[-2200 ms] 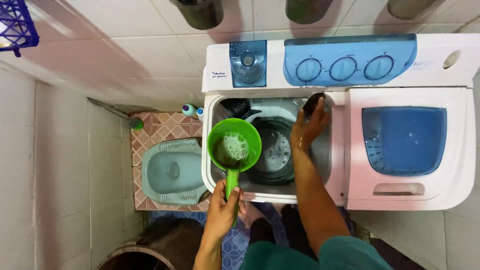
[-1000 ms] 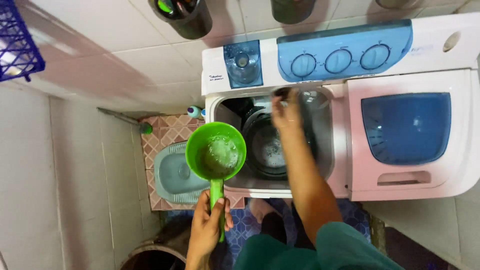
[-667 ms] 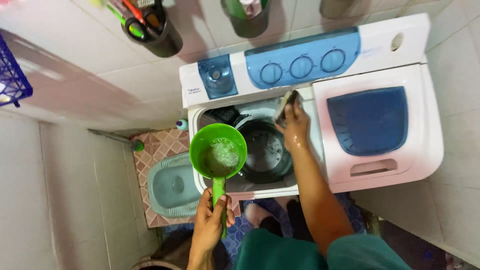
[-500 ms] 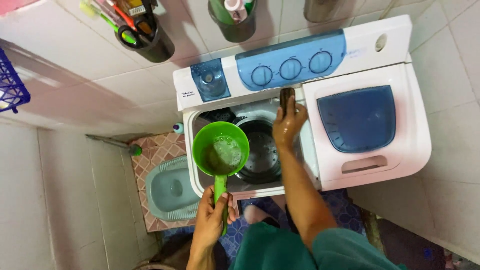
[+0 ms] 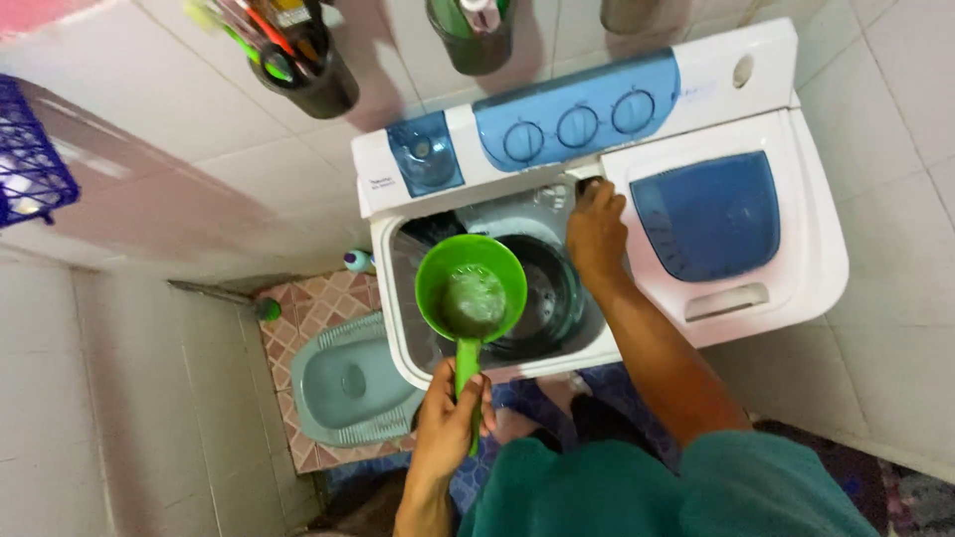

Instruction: The person is cleaning the walls and floor of a bathroom using a brush, a water scoop, and cleaning solution.

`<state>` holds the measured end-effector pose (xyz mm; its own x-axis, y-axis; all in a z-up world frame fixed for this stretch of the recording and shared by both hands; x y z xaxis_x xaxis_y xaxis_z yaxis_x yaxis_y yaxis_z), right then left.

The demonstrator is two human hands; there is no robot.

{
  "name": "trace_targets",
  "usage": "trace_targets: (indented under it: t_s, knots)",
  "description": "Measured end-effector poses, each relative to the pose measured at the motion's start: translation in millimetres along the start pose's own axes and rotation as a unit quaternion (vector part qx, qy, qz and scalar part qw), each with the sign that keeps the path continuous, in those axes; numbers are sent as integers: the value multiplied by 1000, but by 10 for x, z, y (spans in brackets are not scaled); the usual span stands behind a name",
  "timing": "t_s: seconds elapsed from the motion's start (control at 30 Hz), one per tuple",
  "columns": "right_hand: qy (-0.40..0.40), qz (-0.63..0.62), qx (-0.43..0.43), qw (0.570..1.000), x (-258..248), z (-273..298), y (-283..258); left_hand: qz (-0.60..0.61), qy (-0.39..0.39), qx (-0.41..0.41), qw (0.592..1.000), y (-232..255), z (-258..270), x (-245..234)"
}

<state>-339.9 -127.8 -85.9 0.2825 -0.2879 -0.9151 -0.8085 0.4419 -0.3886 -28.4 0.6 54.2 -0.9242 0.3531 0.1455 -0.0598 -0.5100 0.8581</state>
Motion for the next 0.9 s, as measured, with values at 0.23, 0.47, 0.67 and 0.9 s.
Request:
trace_targets:
  t_s: [0.23, 0.47, 0.67, 0.9]
  knots:
    - [-1, -6, 89, 996, 283, -155, -55, -16, -21, -3, 1000, 99, 271, -26]
    - [35, 146, -55, 987, 372, -165, -39, -17, -28, -34, 999, -29, 387, -37]
    - [34, 291, -78, 953, 405, 340, 158, -25, -31, -34, 999, -106, 517, 92]
    - [42, -58, 87, 994, 377, 1359, 553, 4, -36, -37, 999, -202, 719, 86]
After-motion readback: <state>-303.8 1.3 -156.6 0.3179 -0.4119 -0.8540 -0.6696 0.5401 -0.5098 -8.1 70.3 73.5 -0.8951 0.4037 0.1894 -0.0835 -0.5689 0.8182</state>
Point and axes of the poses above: each hand's wrist, its own z-axis away from the middle knuckle, its own x-axis out of the palm, y = z × x, the point moved 2 cm from there along -z, towards the middle knuckle, and after that the axes turned 5 degrees about -x, right-handed, at the moved point
